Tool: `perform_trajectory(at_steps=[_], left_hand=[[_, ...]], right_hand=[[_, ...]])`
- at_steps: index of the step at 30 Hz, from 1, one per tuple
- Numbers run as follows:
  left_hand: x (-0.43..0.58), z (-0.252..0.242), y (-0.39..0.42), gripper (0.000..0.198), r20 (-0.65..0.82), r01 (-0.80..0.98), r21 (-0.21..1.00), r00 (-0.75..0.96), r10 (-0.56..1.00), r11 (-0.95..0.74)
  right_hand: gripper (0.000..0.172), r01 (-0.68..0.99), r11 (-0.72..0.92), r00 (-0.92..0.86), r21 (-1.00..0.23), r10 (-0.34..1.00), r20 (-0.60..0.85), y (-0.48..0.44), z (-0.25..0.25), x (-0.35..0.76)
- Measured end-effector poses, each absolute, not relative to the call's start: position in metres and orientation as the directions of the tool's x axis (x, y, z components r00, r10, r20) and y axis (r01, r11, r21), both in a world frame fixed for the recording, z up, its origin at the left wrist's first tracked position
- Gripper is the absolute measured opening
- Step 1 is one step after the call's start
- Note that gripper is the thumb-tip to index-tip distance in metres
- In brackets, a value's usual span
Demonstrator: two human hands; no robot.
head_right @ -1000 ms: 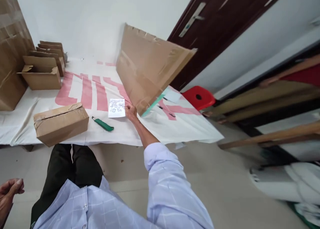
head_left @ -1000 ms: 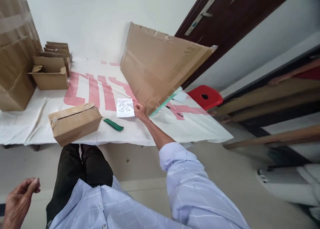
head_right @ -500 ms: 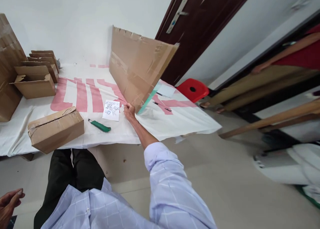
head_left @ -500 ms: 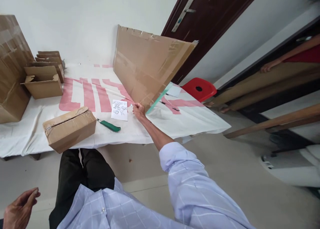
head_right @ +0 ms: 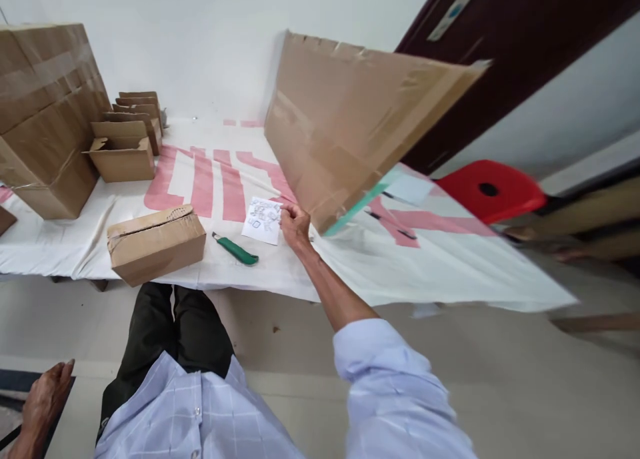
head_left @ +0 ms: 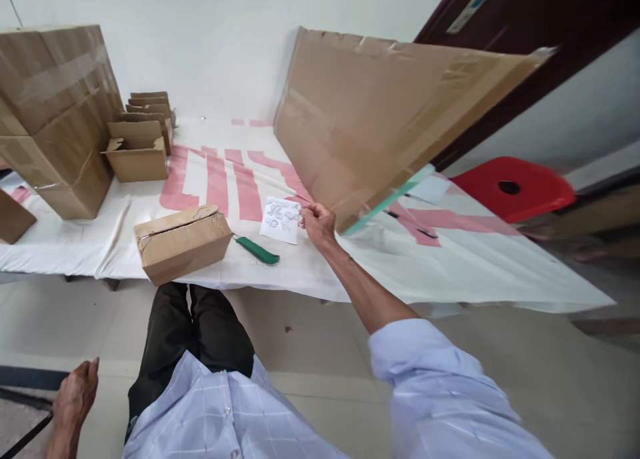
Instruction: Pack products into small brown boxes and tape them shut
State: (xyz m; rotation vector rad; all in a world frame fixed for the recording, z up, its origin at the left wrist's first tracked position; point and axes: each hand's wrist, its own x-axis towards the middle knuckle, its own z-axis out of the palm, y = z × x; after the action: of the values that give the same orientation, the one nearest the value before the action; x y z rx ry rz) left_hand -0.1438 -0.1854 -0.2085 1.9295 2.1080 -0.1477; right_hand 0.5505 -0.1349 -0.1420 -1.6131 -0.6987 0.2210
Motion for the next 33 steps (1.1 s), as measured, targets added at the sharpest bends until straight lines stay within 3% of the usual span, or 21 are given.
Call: perform_trajectory(at_steps=[5,8,13,15,20,26,33], left_hand=[[-0.141,-0.202,-0.193,0.027,-0.322,0.979,0.116,-0.125,0.938,0.170],[-0.135,-0.193,-0.188,0.033,-0.300,0.976,0.090,-0.162,0.940,0.196],[-0.104,-0.158,-0.165,0.026,-0.059,0.912,0.407,-0.028,0.998,0.050],[-0.082,-0.136,-0.153,0.024,0.053,0.823,0.562,0.069,0.996,-0.087],[-0.020,-0.083,-0.117,0.047,0.293,0.514,0.780,0.206,0.934,-0.357],[0.026,-0.066,-0.079,0.054,0.279,0.357,0.839,0.366,0.888,-0.411],[0.041,-0.074,-0.069,0.066,0.234,0.360,0.838,0.442,0.866,-0.410]], right_hand=[[0.031,0.358,0.069,0.699,-0.931,0.641,0.316,-0.123,-0.126,0.513],[0.037,0.424,0.118,0.562,-0.898,0.743,0.363,-0.117,-0.111,0.481],[0.043,0.503,0.244,0.298,-0.829,0.852,0.431,-0.109,-0.086,0.423],[0.041,0.524,0.312,0.208,-0.793,0.856,0.473,-0.107,-0.080,0.404],[0.030,0.623,0.423,0.021,-0.658,0.832,0.555,-0.105,-0.076,0.377],[0.017,0.697,0.427,-0.021,-0.576,0.815,0.578,-0.112,-0.079,0.374],[0.014,0.642,0.449,0.042,-0.622,0.789,0.613,-0.126,-0.078,0.370]])
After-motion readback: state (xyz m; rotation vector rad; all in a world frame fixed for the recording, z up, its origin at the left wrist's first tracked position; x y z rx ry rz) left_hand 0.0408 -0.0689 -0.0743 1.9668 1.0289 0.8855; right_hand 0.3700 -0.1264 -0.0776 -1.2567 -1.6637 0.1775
